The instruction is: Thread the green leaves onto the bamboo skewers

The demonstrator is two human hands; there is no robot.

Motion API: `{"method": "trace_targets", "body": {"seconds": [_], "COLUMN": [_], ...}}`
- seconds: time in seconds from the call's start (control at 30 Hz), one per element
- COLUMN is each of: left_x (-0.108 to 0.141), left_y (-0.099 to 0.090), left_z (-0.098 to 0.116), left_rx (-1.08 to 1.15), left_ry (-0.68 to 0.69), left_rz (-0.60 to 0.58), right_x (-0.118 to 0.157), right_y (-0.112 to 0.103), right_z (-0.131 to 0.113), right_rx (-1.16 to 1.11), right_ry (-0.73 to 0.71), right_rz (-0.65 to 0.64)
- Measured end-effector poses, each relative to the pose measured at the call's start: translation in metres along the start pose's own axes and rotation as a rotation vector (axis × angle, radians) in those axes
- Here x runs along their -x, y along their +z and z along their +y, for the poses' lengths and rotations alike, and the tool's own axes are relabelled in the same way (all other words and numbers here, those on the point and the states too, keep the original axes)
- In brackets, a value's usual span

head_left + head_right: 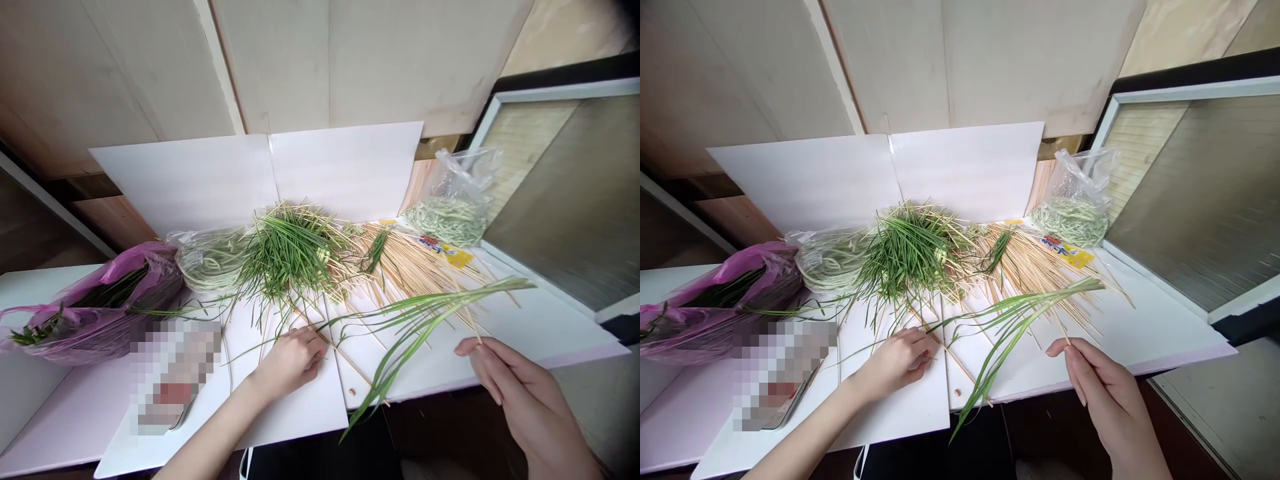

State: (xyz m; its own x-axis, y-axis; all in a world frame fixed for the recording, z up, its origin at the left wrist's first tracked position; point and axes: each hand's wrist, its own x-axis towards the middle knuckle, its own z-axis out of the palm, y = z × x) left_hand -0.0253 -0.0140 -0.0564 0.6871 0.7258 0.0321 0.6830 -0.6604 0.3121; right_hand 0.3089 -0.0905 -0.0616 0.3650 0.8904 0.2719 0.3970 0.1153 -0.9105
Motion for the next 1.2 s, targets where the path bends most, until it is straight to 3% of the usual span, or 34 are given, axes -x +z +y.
{"method": "trace_targets", "body": {"seconds": [0.13,0.27,0.4,0.5,0.7,0.9,1.2], "left_x": [-0.005,-0.022,-0.048,-0.063,-0.063,-0.054,-0.053], "left_y": [-0.001,-0.016,-0.024,-0.019,0.001,0.002,-0.002], "left_z": [-0.005,-0.015,-0.017,-0.015,-0.018,-0.019,-0.013], "left_rx": [0.075,0.340,0.919,1.377,1.870,1.985,1.968], "left_ry": [-0.041,-0.079,-0.071,-0.137,-0.226,-0.133,-0.198], "left_rz": [0.039,0.186,0.351,0.469,0.492,0.447,0.434], "right_x": [-0.005,-0.007,-0.004,0.001,0.011,0.017,0.020], "right_y": [-0.008,-0.014,-0.007,0.007,0.033,0.044,0.049], "right_z": [0.006,0.007,-0.001,-0.013,-0.036,-0.038,-0.036], "right_rx": [0.138,0.266,0.321,0.343,0.366,0.403,0.389], "right_ry": [0.020,-0.022,-0.007,-0.027,-0.126,-0.163,-0.083], "right_rz": [-0.208,-0.366,-0.385,-0.409,-0.477,-0.517,-0.574]}}
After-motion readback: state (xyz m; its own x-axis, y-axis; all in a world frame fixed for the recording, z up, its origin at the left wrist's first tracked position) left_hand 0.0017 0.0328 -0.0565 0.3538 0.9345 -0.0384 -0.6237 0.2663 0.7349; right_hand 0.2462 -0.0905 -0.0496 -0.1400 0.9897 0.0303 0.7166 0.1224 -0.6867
